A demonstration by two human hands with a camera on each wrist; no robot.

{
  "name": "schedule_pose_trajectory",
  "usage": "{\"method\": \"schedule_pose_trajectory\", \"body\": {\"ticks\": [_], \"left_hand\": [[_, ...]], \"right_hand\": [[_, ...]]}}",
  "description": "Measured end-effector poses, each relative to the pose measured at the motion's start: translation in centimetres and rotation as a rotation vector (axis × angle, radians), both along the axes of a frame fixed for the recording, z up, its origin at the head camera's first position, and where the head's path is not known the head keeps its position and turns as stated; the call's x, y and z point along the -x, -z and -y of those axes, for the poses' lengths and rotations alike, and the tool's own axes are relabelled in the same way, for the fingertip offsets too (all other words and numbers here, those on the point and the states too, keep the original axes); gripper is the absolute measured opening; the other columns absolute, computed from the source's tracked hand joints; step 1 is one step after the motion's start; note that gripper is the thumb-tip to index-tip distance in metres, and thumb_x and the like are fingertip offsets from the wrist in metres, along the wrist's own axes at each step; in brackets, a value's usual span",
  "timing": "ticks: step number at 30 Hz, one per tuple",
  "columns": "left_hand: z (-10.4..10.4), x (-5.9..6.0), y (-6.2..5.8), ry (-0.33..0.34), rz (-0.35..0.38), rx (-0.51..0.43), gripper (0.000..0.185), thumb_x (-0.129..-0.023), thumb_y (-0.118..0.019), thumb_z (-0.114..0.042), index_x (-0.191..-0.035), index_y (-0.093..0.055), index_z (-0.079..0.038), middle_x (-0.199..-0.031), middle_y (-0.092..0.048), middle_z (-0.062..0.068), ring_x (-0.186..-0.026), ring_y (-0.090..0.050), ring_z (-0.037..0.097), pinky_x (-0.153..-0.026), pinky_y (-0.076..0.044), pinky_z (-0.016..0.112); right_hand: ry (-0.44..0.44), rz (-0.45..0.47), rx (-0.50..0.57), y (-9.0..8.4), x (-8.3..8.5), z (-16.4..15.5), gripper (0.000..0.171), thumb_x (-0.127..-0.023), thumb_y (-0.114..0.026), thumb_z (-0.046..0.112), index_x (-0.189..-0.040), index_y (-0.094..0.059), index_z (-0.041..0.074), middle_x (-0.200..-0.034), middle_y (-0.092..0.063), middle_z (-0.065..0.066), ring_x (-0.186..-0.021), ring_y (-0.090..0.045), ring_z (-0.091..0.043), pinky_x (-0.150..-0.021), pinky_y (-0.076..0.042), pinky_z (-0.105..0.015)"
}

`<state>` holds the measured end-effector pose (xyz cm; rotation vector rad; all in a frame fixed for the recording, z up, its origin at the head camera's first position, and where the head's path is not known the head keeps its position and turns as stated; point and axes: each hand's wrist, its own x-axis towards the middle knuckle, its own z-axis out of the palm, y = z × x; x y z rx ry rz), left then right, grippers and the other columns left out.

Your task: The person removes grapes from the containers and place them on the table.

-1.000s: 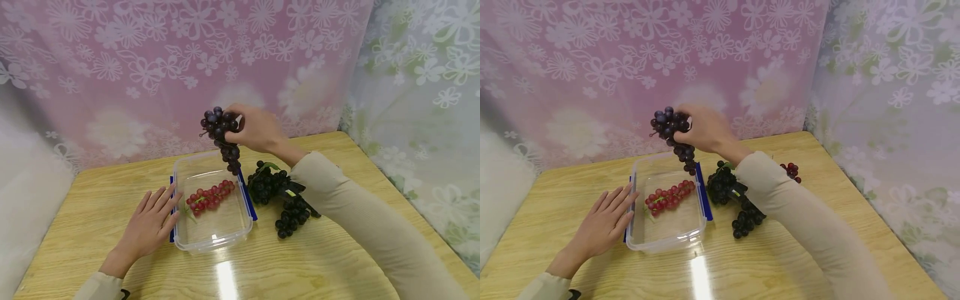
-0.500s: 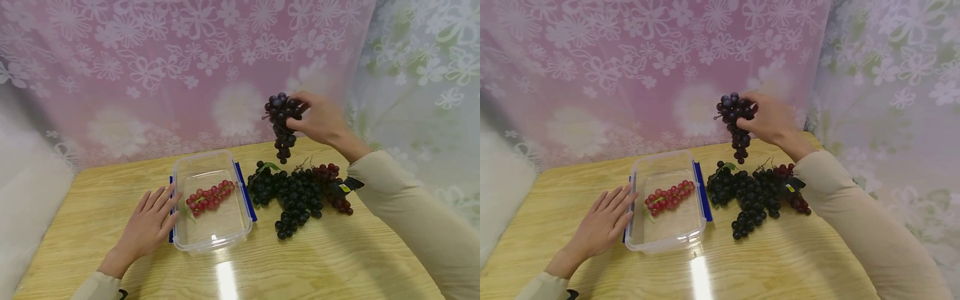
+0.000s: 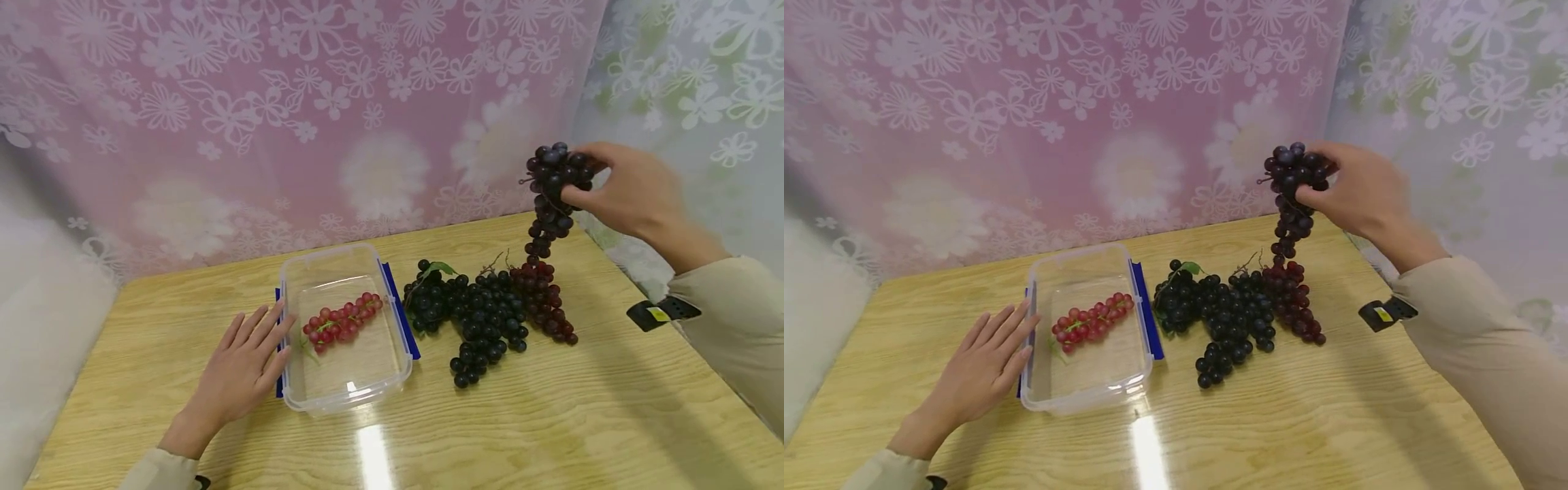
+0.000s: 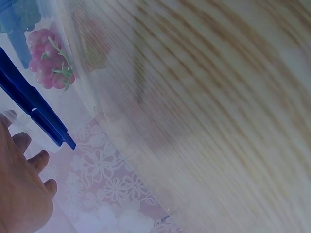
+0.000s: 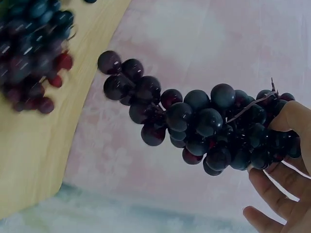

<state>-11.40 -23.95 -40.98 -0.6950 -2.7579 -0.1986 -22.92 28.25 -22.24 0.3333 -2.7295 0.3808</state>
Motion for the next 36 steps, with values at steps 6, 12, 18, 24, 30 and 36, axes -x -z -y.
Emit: {"method": "schedule_pose_trajectory", "body": {"ticks": [6, 12, 18, 24, 30, 36], "left_hand": [[0.0, 0.1, 0.0, 0.007, -0.023, 0.005, 0.052, -0.101, -0.042, -0.039, -0.147, -0.041, -0.016, -0.156, -0.023, 0.004, -0.139, -0.025, 0.031, -0.114, -0.009, 0.048], [0.1, -0.1, 0.0, 0.003, -0.024, 0.008, 0.051, -0.101, -0.042, -0.039, -0.147, -0.042, -0.015, -0.156, -0.023, 0.004, -0.140, -0.024, 0.031, -0.114, -0.009, 0.049], [-0.1, -0.2, 0.1, 0.003, -0.015, 0.006, 0.051, -0.101, -0.042, -0.038, -0.147, -0.041, -0.016, -0.157, -0.022, 0.004, -0.140, -0.023, 0.030, -0.114, -0.008, 0.048], [-0.1, -0.1, 0.2, 0.002, -0.012, 0.000, 0.051, -0.101, -0.042, -0.038, -0.148, -0.040, -0.017, -0.157, -0.022, 0.004, -0.140, -0.022, 0.030, -0.114, -0.007, 0.048], [-0.1, 0.1, 0.2, -0.006, 0.001, 0.005, 0.051, -0.102, -0.042, -0.039, -0.148, -0.039, -0.017, -0.157, -0.021, 0.002, -0.141, -0.022, 0.029, -0.115, -0.007, 0.047], [-0.2, 0.0, 0.1, -0.011, 0.007, 0.004, 0.051, -0.101, -0.043, -0.038, -0.147, -0.041, -0.016, -0.157, -0.022, 0.003, -0.140, -0.023, 0.030, -0.115, -0.006, 0.047]], "right_hand": [[0.073, 0.038, -0.056, 1.5, -1.6, -3.9, 0.059, -0.088, -0.064, 0.034, -0.135, -0.052, 0.001, -0.114, -0.057, -0.030, -0.079, -0.058, -0.042, -0.045, -0.038, -0.041], [0.114, 0.066, -0.074, 3.6, -3.0, -6.3, 0.054, -0.086, -0.065, 0.033, -0.126, -0.056, -0.002, -0.094, -0.064, -0.029, -0.063, -0.057, -0.035, -0.039, -0.036, -0.037], [0.133, 0.167, -0.109, 4.7, -4.1, -7.7, 0.058, -0.088, -0.063, 0.036, -0.127, -0.052, -0.005, -0.079, -0.067, -0.022, -0.053, -0.055, -0.025, -0.038, -0.036, -0.036], [0.139, 0.259, -0.161, 5.4, -4.9, -8.8, 0.060, -0.088, -0.064, 0.035, -0.125, -0.051, -0.009, -0.079, -0.066, -0.022, -0.053, -0.054, -0.024, -0.040, -0.037, -0.036], [0.096, 0.387, -0.178, 7.0, -4.1, -9.4, 0.067, -0.089, -0.063, 0.038, -0.128, -0.047, -0.015, -0.089, -0.062, -0.032, -0.042, -0.041, -0.019, -0.043, -0.034, -0.033], [0.027, 0.514, -0.112, 8.9, -2.0, -9.0, 0.075, -0.092, -0.058, 0.042, -0.131, -0.041, -0.020, -0.044, -0.044, -0.003, -0.039, -0.032, -0.012, -0.049, -0.038, -0.035]]}}
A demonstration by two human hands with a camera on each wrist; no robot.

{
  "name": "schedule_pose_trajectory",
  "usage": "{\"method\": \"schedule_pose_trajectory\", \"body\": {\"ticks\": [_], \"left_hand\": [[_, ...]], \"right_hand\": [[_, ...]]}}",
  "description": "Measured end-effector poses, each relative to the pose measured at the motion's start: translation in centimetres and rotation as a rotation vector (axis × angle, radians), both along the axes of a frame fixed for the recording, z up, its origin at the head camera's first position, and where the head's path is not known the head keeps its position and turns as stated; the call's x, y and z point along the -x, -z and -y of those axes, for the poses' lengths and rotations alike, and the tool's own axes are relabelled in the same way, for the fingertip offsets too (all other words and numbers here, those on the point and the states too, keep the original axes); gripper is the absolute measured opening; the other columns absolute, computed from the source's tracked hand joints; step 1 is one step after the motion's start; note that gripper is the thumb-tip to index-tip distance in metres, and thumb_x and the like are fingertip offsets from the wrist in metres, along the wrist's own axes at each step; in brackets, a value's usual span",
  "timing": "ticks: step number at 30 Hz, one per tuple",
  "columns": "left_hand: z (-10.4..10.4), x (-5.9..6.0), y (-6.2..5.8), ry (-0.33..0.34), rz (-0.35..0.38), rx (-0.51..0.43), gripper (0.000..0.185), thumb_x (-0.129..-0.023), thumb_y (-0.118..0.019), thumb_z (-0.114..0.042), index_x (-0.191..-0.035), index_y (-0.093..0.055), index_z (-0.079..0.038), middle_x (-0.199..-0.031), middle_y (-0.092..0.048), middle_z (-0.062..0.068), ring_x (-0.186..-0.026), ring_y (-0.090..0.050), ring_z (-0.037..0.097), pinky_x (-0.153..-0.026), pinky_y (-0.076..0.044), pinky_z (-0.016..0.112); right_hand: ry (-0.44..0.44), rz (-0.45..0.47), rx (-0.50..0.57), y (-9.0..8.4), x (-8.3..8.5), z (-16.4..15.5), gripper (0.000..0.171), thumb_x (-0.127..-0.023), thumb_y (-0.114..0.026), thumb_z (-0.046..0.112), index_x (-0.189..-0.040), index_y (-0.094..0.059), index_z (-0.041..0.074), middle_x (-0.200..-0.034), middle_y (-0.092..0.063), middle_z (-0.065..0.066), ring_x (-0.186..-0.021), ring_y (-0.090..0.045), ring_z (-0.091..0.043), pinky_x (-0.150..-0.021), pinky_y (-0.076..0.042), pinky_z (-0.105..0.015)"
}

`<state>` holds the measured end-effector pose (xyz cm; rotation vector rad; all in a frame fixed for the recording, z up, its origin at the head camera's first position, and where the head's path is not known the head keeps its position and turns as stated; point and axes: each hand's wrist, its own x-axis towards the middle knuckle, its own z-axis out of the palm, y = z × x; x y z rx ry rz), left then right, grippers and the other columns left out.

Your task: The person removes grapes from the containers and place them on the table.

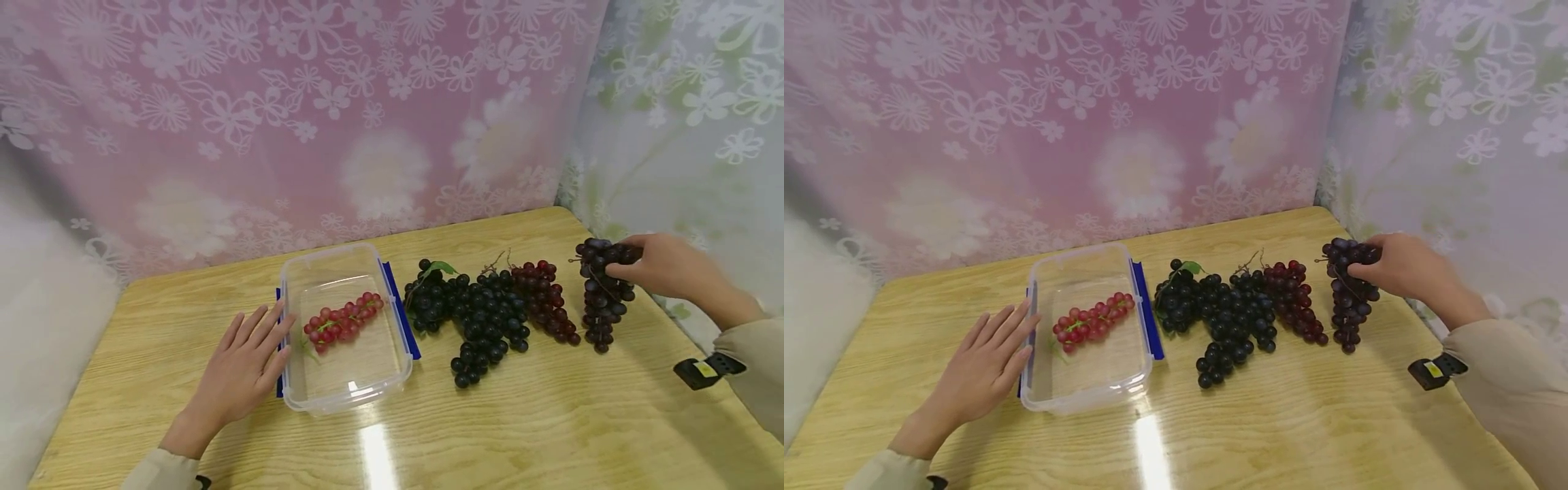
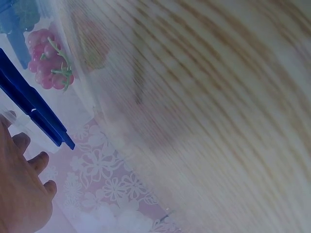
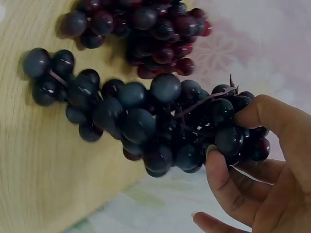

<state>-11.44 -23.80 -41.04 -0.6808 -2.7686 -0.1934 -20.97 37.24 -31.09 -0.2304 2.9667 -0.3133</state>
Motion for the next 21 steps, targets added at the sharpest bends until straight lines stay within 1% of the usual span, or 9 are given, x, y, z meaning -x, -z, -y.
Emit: {"method": "schedule_pose_trajectory", "body": {"ticks": [4, 6, 8, 9, 12, 14, 16, 19, 21], "left_hand": [[0.0, 0.0, 0.0, 0.004, -0.017, -0.002, 0.050, -0.101, -0.042, -0.038, -0.147, -0.042, -0.016, -0.156, -0.024, 0.004, -0.140, -0.024, 0.030, -0.114, -0.009, 0.048], [0.0, 0.0, -0.1, 0.003, -0.012, 0.000, 0.051, -0.101, -0.043, -0.037, -0.148, -0.040, -0.018, -0.156, -0.024, 0.004, -0.141, -0.022, 0.029, -0.114, -0.009, 0.048], [0.0, 0.0, -0.1, 0.000, -0.007, 0.003, 0.051, -0.102, -0.041, -0.038, -0.149, -0.037, -0.020, -0.156, -0.023, 0.003, -0.141, -0.022, 0.029, -0.114, -0.009, 0.048], [0.0, 0.0, 0.0, -0.002, -0.001, 0.005, 0.052, -0.102, -0.041, -0.039, -0.150, -0.036, -0.021, -0.157, -0.022, 0.003, -0.141, -0.021, 0.028, -0.114, -0.008, 0.048], [0.0, 0.1, 0.0, -0.003, 0.009, 0.004, 0.052, -0.102, -0.040, -0.040, -0.150, -0.035, -0.021, -0.157, -0.021, 0.002, -0.142, -0.021, 0.029, -0.114, -0.008, 0.048], [0.0, 0.1, 0.1, -0.004, 0.006, 0.002, 0.052, -0.102, -0.039, -0.040, -0.150, -0.035, -0.020, -0.157, -0.021, 0.003, -0.141, -0.021, 0.029, -0.115, -0.008, 0.048], [0.0, 0.1, 0.1, -0.005, 0.002, 0.000, 0.052, -0.102, -0.039, -0.039, -0.150, -0.036, -0.019, -0.157, -0.022, 0.003, -0.141, -0.021, 0.029, -0.115, -0.008, 0.048], [0.1, 0.0, 0.1, -0.007, -0.004, -0.002, 0.052, -0.102, -0.041, -0.038, -0.149, -0.037, -0.019, -0.157, -0.022, 0.003, -0.142, -0.021, 0.028, -0.114, -0.008, 0.048], [0.1, 0.1, 0.1, -0.008, -0.009, -0.002, 0.051, -0.102, -0.040, -0.038, -0.149, -0.038, -0.018, -0.157, -0.022, 0.003, -0.142, -0.021, 0.028, -0.114, -0.009, 0.048]], "right_hand": [[0.000, 0.035, 0.047, 1.3, 1.5, 0.1, 0.080, -0.094, -0.056, 0.046, -0.134, -0.038, -0.020, -0.051, -0.054, -0.002, -0.043, -0.046, -0.017, -0.054, -0.043, -0.040], [0.010, 0.064, 0.079, 1.9, 2.2, 0.1, 0.083, -0.094, -0.055, 0.047, -0.136, -0.033, -0.021, -0.059, -0.061, -0.002, -0.050, -0.056, -0.019, -0.056, -0.047, -0.045], [0.022, 0.090, 0.105, 2.5, 2.8, 0.0, 0.087, -0.094, -0.055, 0.049, -0.137, -0.029, -0.022, -0.065, -0.065, -0.003, -0.056, -0.061, -0.021, -0.057, -0.048, -0.048], [0.026, 0.098, 0.110, 2.8, 3.0, 0.0, 0.088, -0.094, -0.054, 0.049, -0.137, -0.029, -0.023, -0.069, -0.067, -0.007, -0.059, -0.062, -0.023, -0.057, -0.049, -0.049], [0.034, 0.093, 0.097, 3.4, 3.6, 0.0, 0.089, -0.093, -0.054, 0.051, -0.135, -0.030, -0.024, -0.091, -0.065, -0.030, -0.070, -0.064, -0.033, -0.060, -0.050, -0.053], [0.039, 0.089, 0.083, 3.7, 3.9, 0.1, 0.090, -0.093, -0.053, 0.053, -0.134, -0.032, -0.024, -0.108, -0.055, -0.040, -0.076, -0.062, -0.040, -0.058, -0.049, -0.052], [0.039, 0.079, 0.075, 3.9, 4.2, 0.4, 0.089, -0.093, -0.052, 0.054, -0.134, -0.034, -0.023, -0.121, -0.045, -0.044, -0.078, -0.061, -0.043, -0.057, -0.049, -0.050], [0.038, 0.083, 0.087, 4.3, 4.6, 0.9, 0.088, -0.093, -0.052, 0.054, -0.134, -0.036, -0.022, -0.116, -0.051, -0.041, -0.068, -0.059, -0.033, -0.052, -0.046, -0.043], [0.036, 0.089, 0.097, 4.6, 4.8, 1.2, 0.087, -0.093, -0.053, 0.053, -0.135, -0.036, -0.021, -0.100, -0.059, -0.034, -0.057, -0.053, -0.025, -0.049, -0.041, -0.038]]}}
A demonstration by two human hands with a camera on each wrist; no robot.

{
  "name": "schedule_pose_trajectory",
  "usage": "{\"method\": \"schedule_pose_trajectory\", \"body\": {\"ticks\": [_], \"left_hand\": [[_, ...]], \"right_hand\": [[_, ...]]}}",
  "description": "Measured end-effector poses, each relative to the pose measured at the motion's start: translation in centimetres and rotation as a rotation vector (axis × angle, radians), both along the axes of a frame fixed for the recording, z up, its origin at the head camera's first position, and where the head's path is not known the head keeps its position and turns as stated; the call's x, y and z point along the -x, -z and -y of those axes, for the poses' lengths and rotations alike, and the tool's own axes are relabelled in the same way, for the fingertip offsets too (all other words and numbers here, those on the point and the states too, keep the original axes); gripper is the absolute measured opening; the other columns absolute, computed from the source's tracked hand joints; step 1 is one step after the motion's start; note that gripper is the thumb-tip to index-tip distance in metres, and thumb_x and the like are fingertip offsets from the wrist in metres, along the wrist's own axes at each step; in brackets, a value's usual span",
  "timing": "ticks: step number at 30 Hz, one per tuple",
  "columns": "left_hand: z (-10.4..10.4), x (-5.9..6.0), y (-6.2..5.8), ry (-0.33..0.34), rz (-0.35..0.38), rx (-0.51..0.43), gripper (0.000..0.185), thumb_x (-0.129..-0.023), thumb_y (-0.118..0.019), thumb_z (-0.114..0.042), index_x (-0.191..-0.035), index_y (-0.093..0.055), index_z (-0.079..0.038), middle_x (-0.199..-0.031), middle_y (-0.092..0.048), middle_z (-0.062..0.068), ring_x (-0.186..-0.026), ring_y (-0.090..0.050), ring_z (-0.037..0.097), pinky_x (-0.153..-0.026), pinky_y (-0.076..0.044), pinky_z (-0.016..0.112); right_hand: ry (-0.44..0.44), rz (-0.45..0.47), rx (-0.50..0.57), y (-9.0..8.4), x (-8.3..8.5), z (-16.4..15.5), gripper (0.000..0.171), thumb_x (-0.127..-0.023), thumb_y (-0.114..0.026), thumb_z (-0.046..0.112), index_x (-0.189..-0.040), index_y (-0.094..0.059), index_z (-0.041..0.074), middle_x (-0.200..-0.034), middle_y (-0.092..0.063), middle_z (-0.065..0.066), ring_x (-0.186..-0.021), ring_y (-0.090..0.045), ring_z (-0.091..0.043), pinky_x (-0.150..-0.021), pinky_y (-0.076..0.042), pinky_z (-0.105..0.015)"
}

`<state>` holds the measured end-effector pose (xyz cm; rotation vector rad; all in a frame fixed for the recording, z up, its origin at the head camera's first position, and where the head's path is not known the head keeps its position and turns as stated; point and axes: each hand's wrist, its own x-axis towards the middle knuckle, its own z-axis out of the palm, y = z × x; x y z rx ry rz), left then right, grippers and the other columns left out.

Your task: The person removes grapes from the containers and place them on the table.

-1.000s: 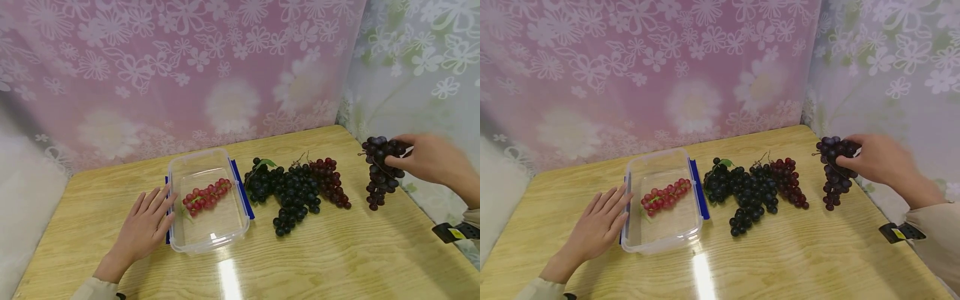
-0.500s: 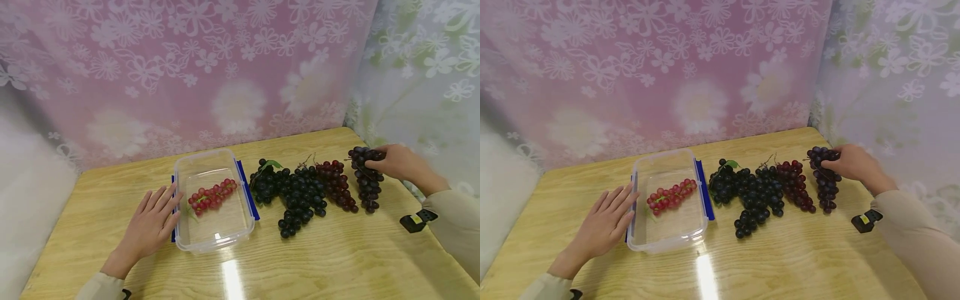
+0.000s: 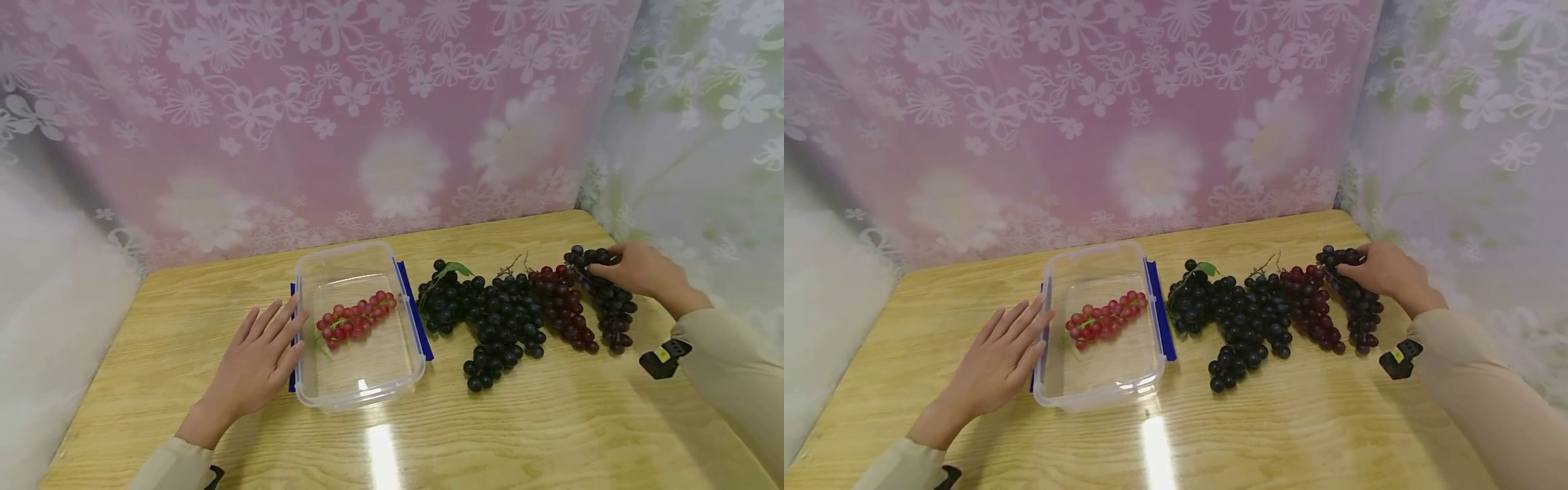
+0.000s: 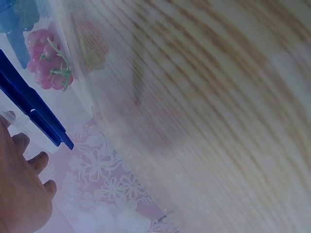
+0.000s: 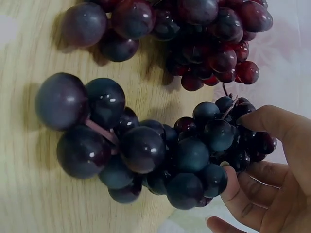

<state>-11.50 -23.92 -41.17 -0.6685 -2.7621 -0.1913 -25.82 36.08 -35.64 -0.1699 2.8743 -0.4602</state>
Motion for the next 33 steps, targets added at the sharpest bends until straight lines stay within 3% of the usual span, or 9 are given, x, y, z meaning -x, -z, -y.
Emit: {"method": "schedule_pose_trajectory", "body": {"ticks": [6, 11, 14, 33], "left_hand": [[-0.1, 0.0, 0.0, 0.001, -0.002, -0.002, 0.052, -0.103, -0.037, -0.039, -0.149, -0.038, -0.017, -0.157, -0.022, 0.004, -0.141, -0.021, 0.029, -0.114, -0.009, 0.049], [-0.1, 0.0, 0.0, 0.000, -0.004, -0.006, 0.052, -0.102, -0.037, -0.040, -0.149, -0.038, -0.017, -0.156, -0.023, 0.004, -0.141, -0.021, 0.029, -0.114, -0.010, 0.050], [-0.1, 0.0, -0.1, 0.001, -0.009, -0.009, 0.051, -0.102, -0.038, -0.039, -0.149, -0.038, -0.018, -0.156, -0.023, 0.004, -0.141, -0.022, 0.029, -0.114, -0.010, 0.050], [0.0, 0.0, -0.1, 0.004, -0.012, -0.004, 0.052, -0.102, -0.037, -0.040, -0.149, -0.038, -0.017, -0.156, -0.024, 0.005, -0.141, -0.022, 0.030, -0.114, -0.010, 0.050]], "right_hand": [[-0.014, 0.002, 0.005, 0.5, 0.5, 0.2, 0.084, -0.093, -0.053, 0.053, -0.134, -0.039, -0.019, -0.069, -0.060, -0.016, -0.049, -0.044, -0.019, -0.048, -0.036, -0.036], [-0.049, -0.041, 0.014, 0.9, 0.8, 0.2, 0.072, -0.094, -0.055, 0.048, -0.125, -0.051, -0.017, -0.093, -0.064, -0.029, -0.066, -0.060, -0.030, -0.058, -0.049, -0.047], [-0.067, -0.062, 0.015, 0.9, 0.8, 0.3, 0.069, -0.095, -0.054, 0.047, -0.123, -0.054, -0.016, -0.111, -0.058, -0.035, -0.082, -0.062, -0.040, -0.065, -0.050, -0.053], [-0.045, -0.131, 0.049, -0.3, 0.1, 1.7, 0.061, -0.099, -0.044, 0.047, -0.130, -0.053, -0.004, -0.124, -0.052, -0.033, -0.097, -0.057, -0.046, -0.066, -0.049, -0.054]]}}
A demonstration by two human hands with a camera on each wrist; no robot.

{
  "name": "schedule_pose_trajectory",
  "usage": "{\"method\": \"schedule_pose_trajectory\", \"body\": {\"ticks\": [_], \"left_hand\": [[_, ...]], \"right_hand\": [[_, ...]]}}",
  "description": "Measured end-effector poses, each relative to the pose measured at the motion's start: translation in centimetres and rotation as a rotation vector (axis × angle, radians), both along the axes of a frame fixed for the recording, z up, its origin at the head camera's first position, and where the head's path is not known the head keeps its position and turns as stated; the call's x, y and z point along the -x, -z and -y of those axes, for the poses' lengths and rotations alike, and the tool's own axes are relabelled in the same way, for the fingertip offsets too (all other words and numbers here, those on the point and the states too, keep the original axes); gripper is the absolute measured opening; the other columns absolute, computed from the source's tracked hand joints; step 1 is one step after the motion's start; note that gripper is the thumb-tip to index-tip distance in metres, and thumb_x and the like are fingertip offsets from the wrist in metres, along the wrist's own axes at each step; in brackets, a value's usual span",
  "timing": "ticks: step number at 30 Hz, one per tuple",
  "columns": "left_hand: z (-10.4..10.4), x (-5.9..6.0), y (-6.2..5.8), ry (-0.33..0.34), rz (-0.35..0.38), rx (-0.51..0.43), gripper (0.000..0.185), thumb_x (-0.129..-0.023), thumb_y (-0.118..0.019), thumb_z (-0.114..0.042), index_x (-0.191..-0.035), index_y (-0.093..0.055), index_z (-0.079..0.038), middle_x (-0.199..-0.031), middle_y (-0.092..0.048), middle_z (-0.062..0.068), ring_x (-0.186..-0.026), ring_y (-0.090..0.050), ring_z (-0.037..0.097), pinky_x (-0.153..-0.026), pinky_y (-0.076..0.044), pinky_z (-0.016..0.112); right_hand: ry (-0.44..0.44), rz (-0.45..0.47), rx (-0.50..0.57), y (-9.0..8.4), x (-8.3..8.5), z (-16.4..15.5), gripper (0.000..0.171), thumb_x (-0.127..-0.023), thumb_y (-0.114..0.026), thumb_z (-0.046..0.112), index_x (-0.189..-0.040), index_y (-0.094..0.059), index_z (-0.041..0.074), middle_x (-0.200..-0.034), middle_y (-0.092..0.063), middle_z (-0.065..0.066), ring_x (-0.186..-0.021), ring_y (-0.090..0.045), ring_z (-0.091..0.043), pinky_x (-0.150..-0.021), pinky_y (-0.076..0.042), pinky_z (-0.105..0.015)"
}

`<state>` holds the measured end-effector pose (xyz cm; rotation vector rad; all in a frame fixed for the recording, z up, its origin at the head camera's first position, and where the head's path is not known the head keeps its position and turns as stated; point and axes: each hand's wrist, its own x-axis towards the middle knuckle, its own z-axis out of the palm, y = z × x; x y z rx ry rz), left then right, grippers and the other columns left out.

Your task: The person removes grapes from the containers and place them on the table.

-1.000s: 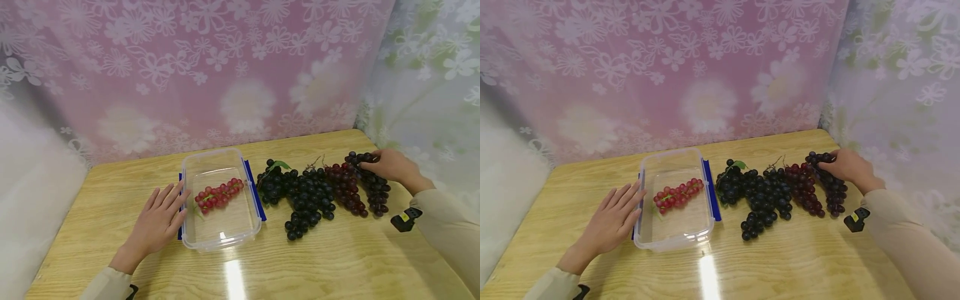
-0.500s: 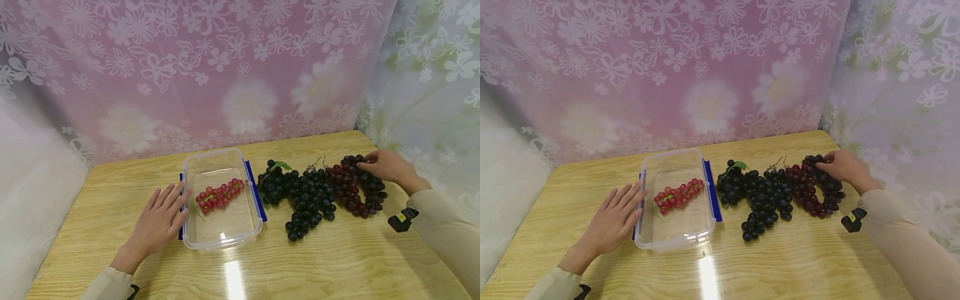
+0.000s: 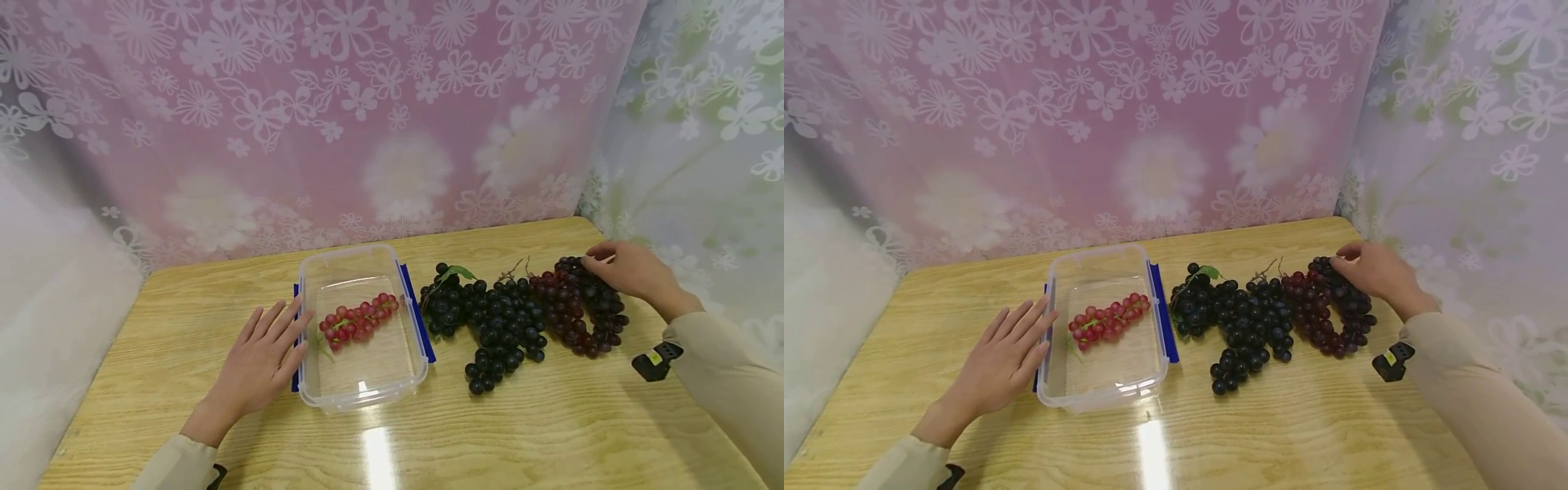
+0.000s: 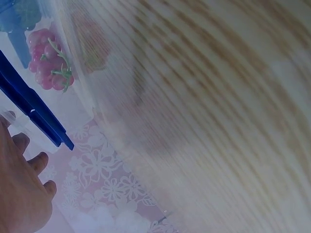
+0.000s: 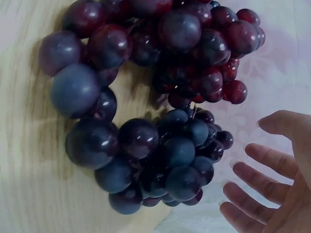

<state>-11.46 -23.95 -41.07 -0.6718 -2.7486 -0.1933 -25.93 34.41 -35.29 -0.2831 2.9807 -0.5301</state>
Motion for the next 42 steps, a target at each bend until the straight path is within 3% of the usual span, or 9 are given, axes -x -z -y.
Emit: {"method": "schedule_pose_trajectory", "body": {"ticks": [3, 6, 9, 11, 16, 28, 35, 42], "left_hand": [[0.1, 0.0, -0.1, 0.000, -0.001, 0.010, 0.052, -0.102, -0.036, -0.041, -0.149, -0.038, -0.018, -0.156, -0.024, 0.005, -0.141, -0.022, 0.030, -0.114, -0.010, 0.050], [0.1, 0.0, 0.0, -0.003, -0.005, 0.024, 0.052, -0.102, -0.036, -0.042, -0.149, -0.038, -0.018, -0.156, -0.024, 0.004, -0.141, -0.021, 0.030, -0.114, -0.010, 0.050], [0.1, 0.1, 0.0, -0.005, -0.006, 0.036, 0.053, -0.102, -0.035, -0.043, -0.149, -0.038, -0.018, -0.156, -0.024, 0.003, -0.141, -0.021, 0.029, -0.114, -0.009, 0.050], [0.1, 0.1, 0.1, -0.005, -0.007, 0.040, 0.053, -0.102, -0.035, -0.043, -0.149, -0.038, -0.018, -0.156, -0.024, 0.003, -0.141, -0.021, 0.029, -0.114, -0.009, 0.050], [0.2, 0.0, 0.2, -0.006, -0.011, 0.034, 0.053, -0.102, -0.035, -0.043, -0.148, -0.040, -0.018, -0.156, -0.024, 0.004, -0.141, -0.021, 0.030, -0.114, -0.010, 0.050], [0.3, -0.1, 0.1, -0.009, -0.020, 0.034, 0.052, -0.102, -0.035, -0.042, -0.148, -0.039, -0.018, -0.156, -0.025, 0.004, -0.141, -0.021, 0.029, -0.114, -0.010, 0.050], [0.3, -0.1, -0.1, -0.006, -0.024, 0.033, 0.052, -0.102, -0.035, -0.041, -0.148, -0.040, -0.017, -0.156, -0.025, 0.004, -0.141, -0.023, 0.030, -0.114, -0.011, 0.050], [0.2, -0.1, -0.3, -0.011, -0.012, 0.026, 0.052, -0.102, -0.035, -0.042, -0.149, -0.039, -0.018, -0.156, -0.025, 0.003, -0.141, -0.022, 0.030, -0.114, -0.010, 0.050]], "right_hand": [[-0.001, -0.026, -0.016, -0.2, 0.1, 0.6, 0.066, -0.097, -0.045, 0.050, -0.137, -0.046, -0.003, -0.135, -0.040, -0.036, -0.106, -0.049, -0.053, -0.072, -0.044, -0.063], [-0.006, -0.083, -0.039, -0.4, 0.2, 1.4, 0.075, -0.095, -0.046, 0.055, -0.145, -0.037, -0.001, -0.143, -0.028, -0.037, -0.120, -0.033, -0.058, -0.088, -0.031, -0.070], [-0.022, -0.158, -0.066, -0.8, 0.2, 2.3, 0.078, -0.095, -0.044, 0.057, -0.149, -0.030, 0.003, -0.147, -0.021, -0.035, -0.132, -0.015, -0.056, -0.103, -0.013, -0.068], [-0.038, -0.203, -0.084, -1.1, 0.1, 3.0, 0.077, -0.095, -0.042, 0.057, -0.151, -0.028, 0.006, -0.148, -0.021, -0.033, -0.135, -0.011, -0.053, -0.107, -0.006, -0.064], [-0.066, -0.269, -0.122, -2.0, -0.2, 5.3, 0.073, -0.096, -0.038, 0.057, -0.152, -0.027, 0.012, -0.152, -0.020, -0.027, -0.138, -0.008, -0.049, -0.109, -0.004, -0.063], [-0.211, -0.291, -0.140, -3.8, -0.6, 11.6, 0.073, -0.095, -0.040, 0.060, -0.154, -0.022, 0.020, -0.158, -0.010, -0.014, -0.142, -0.002, -0.041, -0.108, 0.003, -0.065], [-0.302, -0.345, -0.147, -4.5, -1.0, 15.8, 0.073, -0.094, -0.044, 0.060, -0.153, -0.027, 0.021, -0.158, -0.013, -0.013, -0.143, -0.004, -0.035, -0.112, -0.001, -0.058], [-0.376, -0.327, -0.150, -4.9, -1.3, 19.9, 0.073, -0.093, -0.044, 0.062, -0.153, -0.027, 0.024, -0.158, -0.014, -0.010, -0.144, -0.005, -0.034, -0.112, -0.004, -0.059]]}}
